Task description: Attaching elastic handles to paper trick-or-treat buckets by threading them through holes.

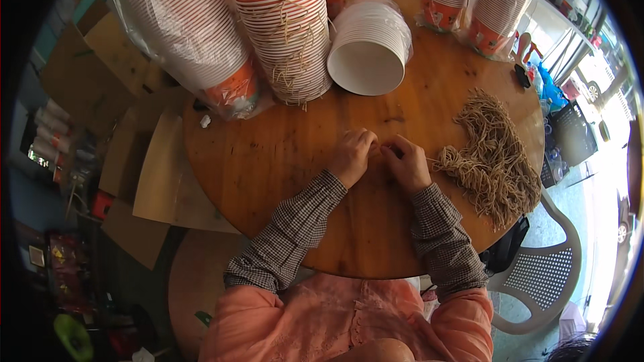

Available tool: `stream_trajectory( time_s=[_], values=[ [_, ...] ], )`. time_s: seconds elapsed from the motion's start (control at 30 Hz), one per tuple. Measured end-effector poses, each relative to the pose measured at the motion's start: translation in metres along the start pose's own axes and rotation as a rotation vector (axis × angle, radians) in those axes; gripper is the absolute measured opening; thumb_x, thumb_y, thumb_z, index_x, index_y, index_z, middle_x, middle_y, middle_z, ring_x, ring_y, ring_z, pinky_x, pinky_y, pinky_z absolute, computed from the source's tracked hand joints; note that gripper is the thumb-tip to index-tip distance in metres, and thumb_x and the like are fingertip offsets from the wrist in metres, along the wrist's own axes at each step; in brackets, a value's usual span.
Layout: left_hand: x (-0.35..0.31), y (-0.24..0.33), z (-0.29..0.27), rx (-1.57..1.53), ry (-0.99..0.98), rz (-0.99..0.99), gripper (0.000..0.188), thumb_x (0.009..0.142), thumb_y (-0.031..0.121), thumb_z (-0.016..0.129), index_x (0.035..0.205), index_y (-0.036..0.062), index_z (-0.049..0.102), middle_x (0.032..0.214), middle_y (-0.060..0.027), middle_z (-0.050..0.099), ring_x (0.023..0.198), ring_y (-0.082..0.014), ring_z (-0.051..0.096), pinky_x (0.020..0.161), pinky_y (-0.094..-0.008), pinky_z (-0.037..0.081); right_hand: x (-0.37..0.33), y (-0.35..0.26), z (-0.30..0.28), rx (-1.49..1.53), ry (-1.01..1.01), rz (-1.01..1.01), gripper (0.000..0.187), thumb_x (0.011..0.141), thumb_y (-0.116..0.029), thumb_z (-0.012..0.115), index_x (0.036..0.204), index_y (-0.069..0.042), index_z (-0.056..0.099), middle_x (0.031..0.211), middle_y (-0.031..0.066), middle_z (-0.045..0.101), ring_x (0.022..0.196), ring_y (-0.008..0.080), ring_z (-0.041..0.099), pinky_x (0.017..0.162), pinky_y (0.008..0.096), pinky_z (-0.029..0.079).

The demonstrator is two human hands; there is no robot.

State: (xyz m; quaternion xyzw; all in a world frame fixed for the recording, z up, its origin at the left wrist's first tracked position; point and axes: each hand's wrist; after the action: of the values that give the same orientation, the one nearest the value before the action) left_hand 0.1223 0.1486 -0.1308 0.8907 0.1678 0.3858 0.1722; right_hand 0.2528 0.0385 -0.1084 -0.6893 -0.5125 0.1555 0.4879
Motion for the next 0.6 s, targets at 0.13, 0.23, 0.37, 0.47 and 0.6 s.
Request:
stream_trajectory(
  time_s=[0.13, 0.23, 0.37, 0.47, 0.6],
  values=[
    [0.006, 0.001, 0.001, 0.037, 0.010, 0.135, 0.017, 0.078, -0.001, 0.065, 0.091, 0.0066, 0.056, 0.087, -0.0086, 0.061, 0.081, -0.0294, 0.059, 0.074, -0.0366, 0.047, 0.003, 0.013, -0.003, -0.009, -0.018, -0.040, 0.016, 0.083, -0.015, 0.064, 0.090, 0.000, 0.064, 0.076, 0.0165, 0.064, 0.070, 0.0287, 0.065, 0.065, 0.0347, 0.051],
    [0.014, -0.008, 0.004, 0.003, 0.026, 0.135, 0.015, 0.079, 0.000, 0.065, 0.090, 0.0058, 0.057, 0.089, -0.0103, 0.060, 0.082, -0.0305, 0.059, 0.074, -0.0361, 0.048, 0.010, 0.023, -0.002, 0.011, 0.145, 0.017, 0.014, 0.084, -0.014, 0.064, 0.088, 0.000, 0.062, 0.071, 0.0137, 0.063, 0.066, 0.0220, 0.063, 0.063, 0.0325, 0.050],
    [0.036, -0.052, 0.010, -0.161, 0.248, -0.180, 0.029, 0.086, 0.004, 0.062, 0.113, 0.0012, 0.052, 0.107, -0.0154, 0.058, 0.095, -0.0309, 0.060, 0.080, -0.0387, 0.050, 0.041, 0.053, -0.009, 0.243, 0.316, 0.112, 0.011, 0.086, -0.011, 0.062, 0.086, 0.001, 0.061, 0.072, 0.0087, 0.064, 0.065, 0.0147, 0.060, 0.062, 0.0289, 0.049],
    [0.053, -0.084, 0.006, -0.220, 0.383, -0.230, 0.042, 0.087, 0.004, 0.061, 0.126, 0.0016, 0.047, 0.117, -0.0158, 0.057, 0.101, -0.0273, 0.060, 0.083, -0.0354, 0.052, 0.063, 0.071, -0.017, 0.455, 0.369, 0.112, 0.008, 0.091, -0.009, 0.060, 0.091, -0.001, 0.060, 0.081, 0.0048, 0.067, 0.071, 0.0119, 0.062, 0.065, 0.0270, 0.051],
    [0.064, -0.100, 0.005, -0.509, 0.235, -0.660, 0.046, 0.089, 0.006, 0.060, 0.132, -0.0048, 0.044, 0.131, -0.0195, 0.051, 0.112, -0.0271, 0.057, 0.093, -0.0339, 0.050, 0.089, 0.084, -0.025, 0.711, 0.313, 0.083, 0.007, 0.097, -0.012, 0.054, 0.100, -0.005, 0.056, 0.105, 0.0075, 0.064, 0.095, 0.0139, 0.062, 0.082, 0.0276, 0.051]
  ],
)
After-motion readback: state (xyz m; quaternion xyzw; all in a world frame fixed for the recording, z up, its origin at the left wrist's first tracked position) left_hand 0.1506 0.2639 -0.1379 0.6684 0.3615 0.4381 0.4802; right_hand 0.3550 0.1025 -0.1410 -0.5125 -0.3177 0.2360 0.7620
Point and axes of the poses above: each hand's wrist, its own x-axis towards the middle knuckle, its own z-axis out of the palm, y = z × x
